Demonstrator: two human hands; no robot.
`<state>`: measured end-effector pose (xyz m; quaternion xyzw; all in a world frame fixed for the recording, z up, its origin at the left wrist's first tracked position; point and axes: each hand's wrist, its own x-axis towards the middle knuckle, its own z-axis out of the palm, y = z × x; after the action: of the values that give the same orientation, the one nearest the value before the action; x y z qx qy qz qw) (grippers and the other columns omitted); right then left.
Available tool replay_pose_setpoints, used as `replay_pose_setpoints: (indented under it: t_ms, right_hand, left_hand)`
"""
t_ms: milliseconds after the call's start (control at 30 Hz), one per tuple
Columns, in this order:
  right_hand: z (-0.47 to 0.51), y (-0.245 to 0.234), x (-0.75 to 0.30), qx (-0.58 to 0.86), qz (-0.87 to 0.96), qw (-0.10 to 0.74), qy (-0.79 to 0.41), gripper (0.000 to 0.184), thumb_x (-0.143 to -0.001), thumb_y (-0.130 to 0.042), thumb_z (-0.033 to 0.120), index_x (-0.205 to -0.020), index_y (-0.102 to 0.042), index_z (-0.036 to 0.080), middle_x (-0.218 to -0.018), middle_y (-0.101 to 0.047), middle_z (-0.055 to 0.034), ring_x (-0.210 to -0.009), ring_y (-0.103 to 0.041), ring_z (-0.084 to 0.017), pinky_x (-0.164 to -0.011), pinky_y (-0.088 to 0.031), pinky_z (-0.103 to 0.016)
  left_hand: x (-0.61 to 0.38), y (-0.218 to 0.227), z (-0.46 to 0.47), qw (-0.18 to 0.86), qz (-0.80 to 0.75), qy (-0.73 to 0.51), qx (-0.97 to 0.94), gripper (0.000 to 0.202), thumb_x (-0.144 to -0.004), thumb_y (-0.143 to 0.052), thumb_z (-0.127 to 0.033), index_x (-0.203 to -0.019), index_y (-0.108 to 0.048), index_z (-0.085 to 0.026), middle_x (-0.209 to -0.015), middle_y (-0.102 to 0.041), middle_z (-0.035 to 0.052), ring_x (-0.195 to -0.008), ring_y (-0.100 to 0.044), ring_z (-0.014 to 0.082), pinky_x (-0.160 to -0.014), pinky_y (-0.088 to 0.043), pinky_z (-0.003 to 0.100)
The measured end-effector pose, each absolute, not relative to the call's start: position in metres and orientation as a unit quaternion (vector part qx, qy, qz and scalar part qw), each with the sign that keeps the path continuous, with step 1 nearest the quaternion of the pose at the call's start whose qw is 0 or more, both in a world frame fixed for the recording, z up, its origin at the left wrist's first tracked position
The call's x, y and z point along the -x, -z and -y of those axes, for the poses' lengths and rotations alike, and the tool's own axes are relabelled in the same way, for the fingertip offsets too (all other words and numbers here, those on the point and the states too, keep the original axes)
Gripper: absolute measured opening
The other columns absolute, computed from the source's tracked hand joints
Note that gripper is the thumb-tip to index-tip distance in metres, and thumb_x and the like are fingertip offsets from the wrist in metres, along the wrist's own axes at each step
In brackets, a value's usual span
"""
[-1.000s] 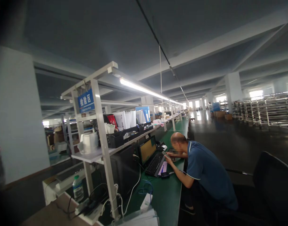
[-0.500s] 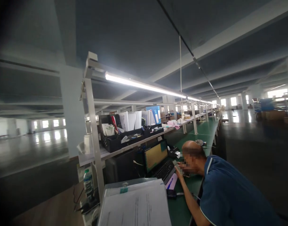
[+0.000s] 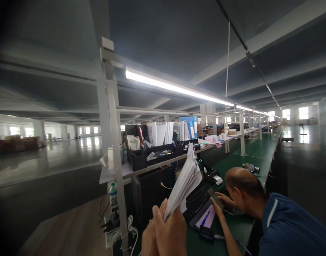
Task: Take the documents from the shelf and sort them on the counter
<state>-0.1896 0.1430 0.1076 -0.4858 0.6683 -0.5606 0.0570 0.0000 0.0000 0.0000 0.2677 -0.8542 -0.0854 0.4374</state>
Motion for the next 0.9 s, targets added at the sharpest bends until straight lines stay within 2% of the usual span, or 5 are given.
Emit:
replay_pose_setpoints:
  t_ms: [267, 400, 600, 733, 900]
  right_hand:
    - [-0.044, -0.1, 0.117, 0.494, -0.692, -0.037, 0.525, 0.027, -0.086, -0.054, 0.037, -0.097, -0.069, 0.019, -0.089, -0.071, -0.0087, -0.089, -0.066, -0.023, -0.073, -0.052, -0.029]
    - [-0.009, -0.113, 0.123, 0.496, -0.71, -0.134, 0.482, 0.035, -0.084, -0.046, 0.031, -0.107, -0.066, 0.014, -0.089, -0.073, -0.0095, -0.086, -0.068, -0.024, -0.074, -0.051, -0.029]
    - [-0.023, -0.178, 0.215, 0.505, -0.729, -0.229, 0.402, 0.044, -0.079, -0.048, 0.025, -0.119, -0.059, 0.015, -0.091, -0.073, -0.0096, -0.087, -0.068, -0.026, -0.077, -0.05, -0.033]
    - [-0.009, -0.228, 0.272, 0.435, -0.67, -0.146, 0.584, 0.027, -0.068, -0.061, 0.023, -0.093, -0.065, 0.013, -0.079, -0.071, -0.0096, -0.068, -0.067, -0.025, -0.061, -0.052, -0.033]
    - [0.06, -0.28, 0.319, 0.411, -0.443, -0.022, 0.796, 0.03, -0.056, -0.068, 0.015, -0.085, -0.064, 0.013, -0.074, -0.069, -0.007, -0.057, -0.062, -0.02, -0.053, -0.052, -0.032]
  left_hand:
    - [0.039, 0.001, 0.048, 0.424, 0.859, 0.071, -0.279, 0.061, -0.086, -0.046, -0.027, -0.145, -0.032, -0.021, -0.138, -0.048, 0.0172, -0.101, -0.065, 0.0311, -0.077, -0.059, 0.039]
    - [0.012, -0.002, 0.074, 0.395, 0.896, 0.105, -0.175, 0.081, -0.075, -0.057, -0.026, -0.147, -0.023, -0.015, -0.145, -0.037, 0.0164, -0.123, -0.051, 0.0303, -0.093, -0.053, 0.037]
    - [-0.042, -0.062, 0.159, 0.418, 0.868, -0.008, -0.27, 0.063, -0.089, -0.039, -0.03, -0.146, -0.019, -0.014, -0.147, -0.036, 0.0145, -0.13, -0.044, 0.0256, -0.101, -0.046, 0.041]
    - [-0.033, -0.13, 0.211, 0.402, 0.861, -0.083, -0.3, 0.056, -0.091, -0.036, -0.03, -0.143, -0.025, -0.014, -0.141, -0.045, 0.0142, -0.121, -0.053, 0.0254, -0.099, -0.046, 0.04]
    - [0.039, -0.21, 0.274, 0.37, 0.856, -0.217, -0.289, 0.047, -0.092, -0.03, -0.023, -0.136, -0.035, -0.007, -0.135, -0.049, 0.0185, -0.119, -0.054, 0.0264, -0.099, -0.043, 0.039]
